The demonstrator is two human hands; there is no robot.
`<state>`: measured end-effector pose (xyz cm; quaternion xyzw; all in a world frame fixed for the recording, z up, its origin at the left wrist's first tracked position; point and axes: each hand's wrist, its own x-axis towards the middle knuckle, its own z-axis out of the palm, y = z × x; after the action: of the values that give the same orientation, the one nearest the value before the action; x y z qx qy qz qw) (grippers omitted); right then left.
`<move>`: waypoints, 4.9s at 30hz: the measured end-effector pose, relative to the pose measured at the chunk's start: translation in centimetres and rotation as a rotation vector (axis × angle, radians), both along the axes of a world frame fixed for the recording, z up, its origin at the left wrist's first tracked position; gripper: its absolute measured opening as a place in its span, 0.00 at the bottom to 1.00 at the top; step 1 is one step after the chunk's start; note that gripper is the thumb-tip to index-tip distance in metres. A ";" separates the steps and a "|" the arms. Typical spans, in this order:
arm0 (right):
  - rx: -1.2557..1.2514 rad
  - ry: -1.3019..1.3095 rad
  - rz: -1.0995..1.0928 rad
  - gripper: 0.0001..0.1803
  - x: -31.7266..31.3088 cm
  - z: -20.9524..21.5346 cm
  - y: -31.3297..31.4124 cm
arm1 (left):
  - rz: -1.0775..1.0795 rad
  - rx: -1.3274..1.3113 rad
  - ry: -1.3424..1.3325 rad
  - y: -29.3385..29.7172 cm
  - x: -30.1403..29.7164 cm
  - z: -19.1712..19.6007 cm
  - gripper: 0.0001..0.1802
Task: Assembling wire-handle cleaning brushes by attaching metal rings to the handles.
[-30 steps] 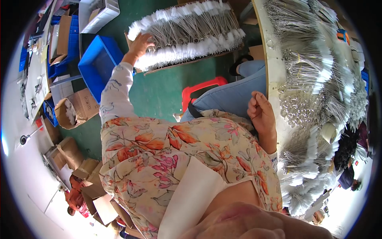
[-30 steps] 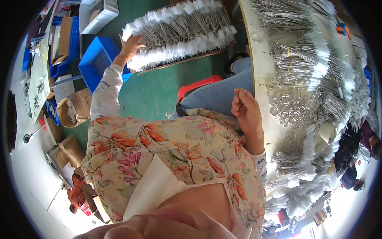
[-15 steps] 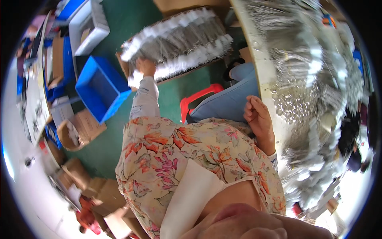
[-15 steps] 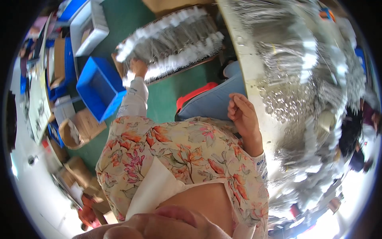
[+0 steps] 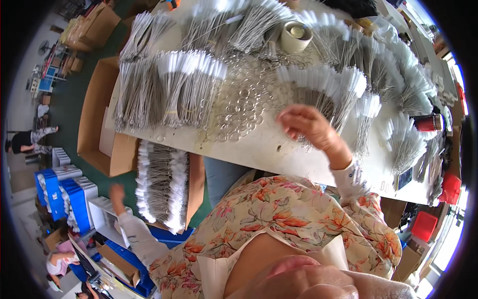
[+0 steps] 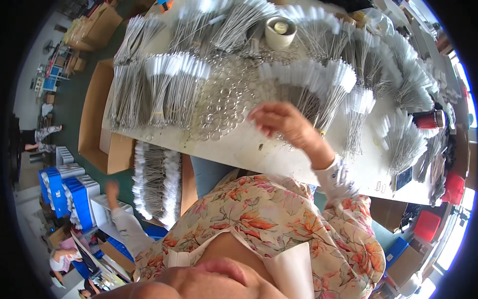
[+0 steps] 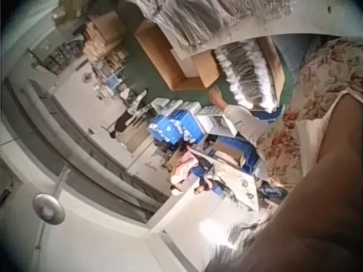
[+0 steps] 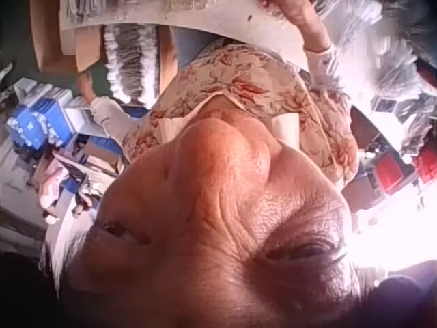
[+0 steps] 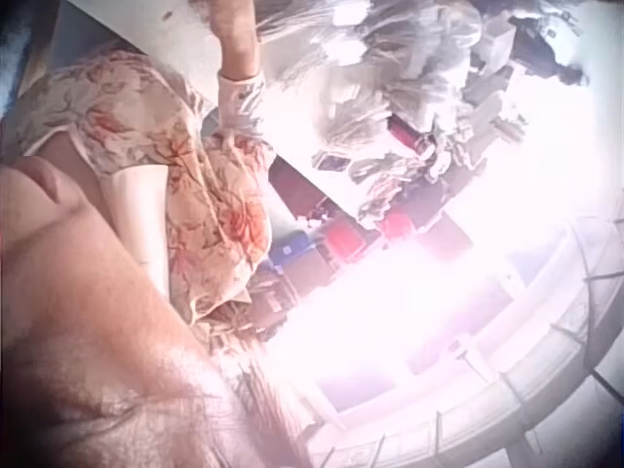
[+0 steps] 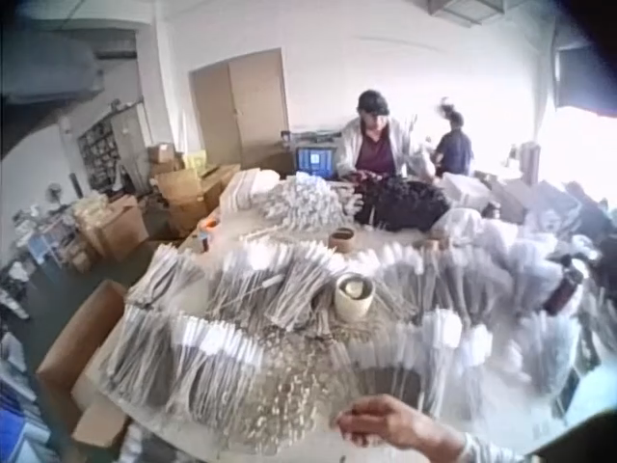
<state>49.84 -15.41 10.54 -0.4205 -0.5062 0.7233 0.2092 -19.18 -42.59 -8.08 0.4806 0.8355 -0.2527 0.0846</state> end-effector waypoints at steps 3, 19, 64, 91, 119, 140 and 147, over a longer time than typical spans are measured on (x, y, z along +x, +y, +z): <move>0.134 -0.080 -0.182 0.12 6.4 2.7 3.5 | -0.094 0.821 -0.250 20.0 9.4 17.0 0.16; 0.700 -0.870 -0.285 0.12 21.0 -0.8 23.9 | -0.318 0.645 -0.583 57.4 26.5 10.0 0.12; 0.582 -1.169 -0.761 0.14 23.6 -4.1 24.5 | -0.112 0.618 -1.567 41.3 45.8 26.2 0.09; 0.164 -1.532 -0.716 0.14 37.4 -6.7 13.2 | 0.160 0.670 -1.709 30.1 39.1 23.0 0.14; 0.519 0.350 -0.669 0.15 18.8 5.1 2.1 | 0.048 0.555 -2.018 27.7 50.8 21.8 0.13; 0.149 0.698 -0.388 0.14 7.1 0.3 -7.1 | -0.382 0.561 -2.040 21.4 61.9 18.5 0.09; 0.221 0.542 -0.615 0.19 10.1 -0.2 -9.8 | -0.604 0.517 -1.829 18.3 64.8 17.4 0.05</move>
<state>59.89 -25.17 10.32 -0.3214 -0.3585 0.6529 0.5847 45.63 -24.28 9.37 0.6864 0.3208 0.3934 0.5207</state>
